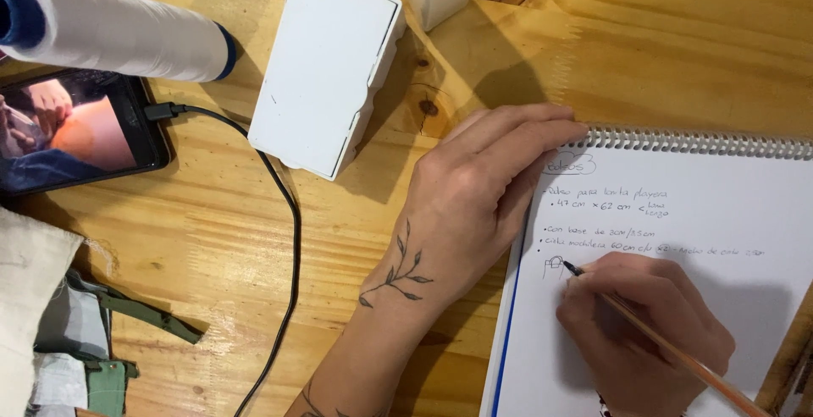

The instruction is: The person writes notes and sketches diagrams in a notebook while watching a video on a smartphone. They then measure a patterned tote bag using a metal ruler and a pencil, marking lines on the fabric. The person alternates between measuring the bag and adding details to the notebook sketches.

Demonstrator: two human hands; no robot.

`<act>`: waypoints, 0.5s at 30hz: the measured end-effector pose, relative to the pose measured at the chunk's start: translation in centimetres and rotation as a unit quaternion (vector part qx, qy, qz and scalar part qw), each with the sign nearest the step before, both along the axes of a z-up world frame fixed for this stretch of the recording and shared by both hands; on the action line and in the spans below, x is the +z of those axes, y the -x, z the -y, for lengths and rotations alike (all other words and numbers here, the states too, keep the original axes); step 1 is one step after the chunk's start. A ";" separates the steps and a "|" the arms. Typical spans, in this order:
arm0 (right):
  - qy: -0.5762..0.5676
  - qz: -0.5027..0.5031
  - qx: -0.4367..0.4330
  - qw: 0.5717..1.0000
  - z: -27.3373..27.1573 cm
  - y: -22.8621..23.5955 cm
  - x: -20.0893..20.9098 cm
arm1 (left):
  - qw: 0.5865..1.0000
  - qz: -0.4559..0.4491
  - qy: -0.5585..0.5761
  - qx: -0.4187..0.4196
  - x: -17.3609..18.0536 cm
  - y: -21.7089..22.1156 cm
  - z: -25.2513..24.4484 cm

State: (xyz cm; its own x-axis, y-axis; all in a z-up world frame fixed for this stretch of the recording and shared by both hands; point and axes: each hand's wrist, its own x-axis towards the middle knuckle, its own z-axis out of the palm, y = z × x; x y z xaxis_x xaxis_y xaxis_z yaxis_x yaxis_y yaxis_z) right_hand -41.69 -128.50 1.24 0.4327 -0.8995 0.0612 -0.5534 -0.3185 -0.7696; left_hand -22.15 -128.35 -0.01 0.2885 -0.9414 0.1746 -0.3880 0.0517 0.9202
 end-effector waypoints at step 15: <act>-0.052 -0.046 -0.055 0.996 -0.5 0.7 0.2 | 1.000 0.001 -0.002 0.000 0.1 0.0 0.0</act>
State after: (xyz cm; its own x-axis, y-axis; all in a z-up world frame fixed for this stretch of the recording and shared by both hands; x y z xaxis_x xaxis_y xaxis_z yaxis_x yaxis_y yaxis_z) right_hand -42.37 -127.98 1.40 0.3304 -0.9413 -0.0697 -0.6509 -0.1738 -0.7390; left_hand -22.12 -128.38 0.09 0.2875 -0.9422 0.1718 -0.3894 0.0489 0.9198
